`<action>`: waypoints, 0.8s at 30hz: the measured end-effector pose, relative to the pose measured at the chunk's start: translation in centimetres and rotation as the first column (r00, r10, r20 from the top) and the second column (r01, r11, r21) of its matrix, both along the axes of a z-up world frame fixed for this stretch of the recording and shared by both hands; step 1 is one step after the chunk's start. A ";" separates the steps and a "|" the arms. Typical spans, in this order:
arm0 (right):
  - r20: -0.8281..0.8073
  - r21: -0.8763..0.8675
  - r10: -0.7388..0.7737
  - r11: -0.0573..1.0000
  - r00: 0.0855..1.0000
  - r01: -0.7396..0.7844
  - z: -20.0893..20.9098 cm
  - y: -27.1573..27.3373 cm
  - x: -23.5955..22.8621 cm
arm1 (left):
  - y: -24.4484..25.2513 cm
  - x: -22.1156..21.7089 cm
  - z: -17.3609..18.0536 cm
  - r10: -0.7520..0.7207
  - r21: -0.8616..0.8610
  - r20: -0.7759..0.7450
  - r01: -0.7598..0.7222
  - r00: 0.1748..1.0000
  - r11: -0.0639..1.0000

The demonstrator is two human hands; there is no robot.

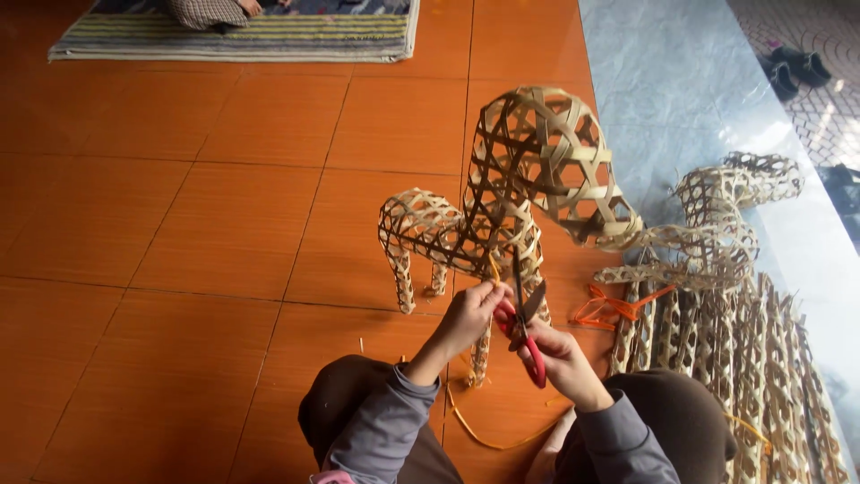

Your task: Weaving and securing a bamboo animal sculpture using plastic ties and scissors

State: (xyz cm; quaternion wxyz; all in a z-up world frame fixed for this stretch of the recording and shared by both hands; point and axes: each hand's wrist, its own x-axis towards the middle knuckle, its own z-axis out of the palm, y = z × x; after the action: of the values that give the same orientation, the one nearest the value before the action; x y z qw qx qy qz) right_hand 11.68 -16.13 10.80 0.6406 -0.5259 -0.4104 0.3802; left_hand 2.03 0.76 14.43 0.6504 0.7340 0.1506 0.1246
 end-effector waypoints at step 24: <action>-0.043 -0.196 -0.067 0.979 0.997 0.057 -0.8 -1.7 0.4 | 3.3 -1.1 -1.7 0.129 0.338 -0.035 -0.110 0.991 0.935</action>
State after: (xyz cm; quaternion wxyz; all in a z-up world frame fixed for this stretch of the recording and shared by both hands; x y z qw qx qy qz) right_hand 12.05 -17.87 10.04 0.6077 -0.5890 -0.3387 0.4112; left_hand 0.91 4.10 12.73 0.5028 0.8266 0.1898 0.1667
